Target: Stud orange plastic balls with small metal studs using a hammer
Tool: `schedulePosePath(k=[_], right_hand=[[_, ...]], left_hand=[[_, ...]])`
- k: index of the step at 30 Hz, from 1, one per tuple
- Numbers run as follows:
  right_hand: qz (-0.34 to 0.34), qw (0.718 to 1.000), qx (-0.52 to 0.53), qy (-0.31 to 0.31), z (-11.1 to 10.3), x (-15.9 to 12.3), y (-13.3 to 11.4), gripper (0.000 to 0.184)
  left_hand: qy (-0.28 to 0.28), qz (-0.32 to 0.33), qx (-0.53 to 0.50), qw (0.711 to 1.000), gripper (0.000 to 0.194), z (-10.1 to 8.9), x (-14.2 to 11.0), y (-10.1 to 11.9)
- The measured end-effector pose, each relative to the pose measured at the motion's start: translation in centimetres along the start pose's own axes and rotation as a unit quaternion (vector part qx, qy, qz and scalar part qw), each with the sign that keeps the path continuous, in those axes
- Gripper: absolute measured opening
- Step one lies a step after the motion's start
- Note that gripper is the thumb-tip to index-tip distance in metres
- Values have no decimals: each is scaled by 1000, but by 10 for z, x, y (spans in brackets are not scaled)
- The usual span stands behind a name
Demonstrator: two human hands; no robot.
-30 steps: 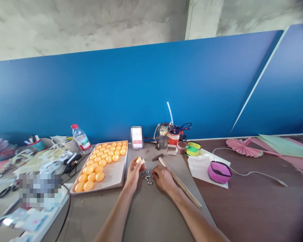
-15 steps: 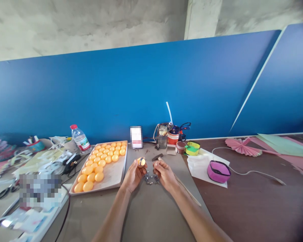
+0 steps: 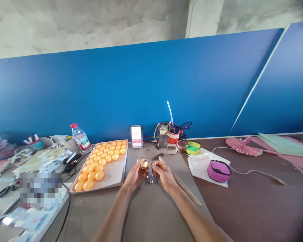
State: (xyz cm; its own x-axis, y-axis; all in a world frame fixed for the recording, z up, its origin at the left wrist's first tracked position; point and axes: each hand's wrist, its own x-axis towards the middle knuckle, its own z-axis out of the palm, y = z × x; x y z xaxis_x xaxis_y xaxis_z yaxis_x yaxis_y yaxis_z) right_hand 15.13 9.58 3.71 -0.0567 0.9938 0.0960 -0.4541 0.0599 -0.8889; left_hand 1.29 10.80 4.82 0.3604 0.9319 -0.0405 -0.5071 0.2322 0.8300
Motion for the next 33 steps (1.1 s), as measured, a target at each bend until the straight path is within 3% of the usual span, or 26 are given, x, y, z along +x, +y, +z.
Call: schedulePosePath(k=[7, 13, 33], right_hand=[[-23, 998, -51, -11, 1, -1, 0, 14], [-21, 999, -41, 13, -1, 1, 0, 17], [5, 1000, -29, -4, 1, -2, 3, 18]], left_hand=[[12, 3, 25, 1000, 43, 3, 0, -1], [18, 12, 3, 1000, 42, 4, -1, 0], [3, 7, -4, 1000, 38, 6, -3, 0]])
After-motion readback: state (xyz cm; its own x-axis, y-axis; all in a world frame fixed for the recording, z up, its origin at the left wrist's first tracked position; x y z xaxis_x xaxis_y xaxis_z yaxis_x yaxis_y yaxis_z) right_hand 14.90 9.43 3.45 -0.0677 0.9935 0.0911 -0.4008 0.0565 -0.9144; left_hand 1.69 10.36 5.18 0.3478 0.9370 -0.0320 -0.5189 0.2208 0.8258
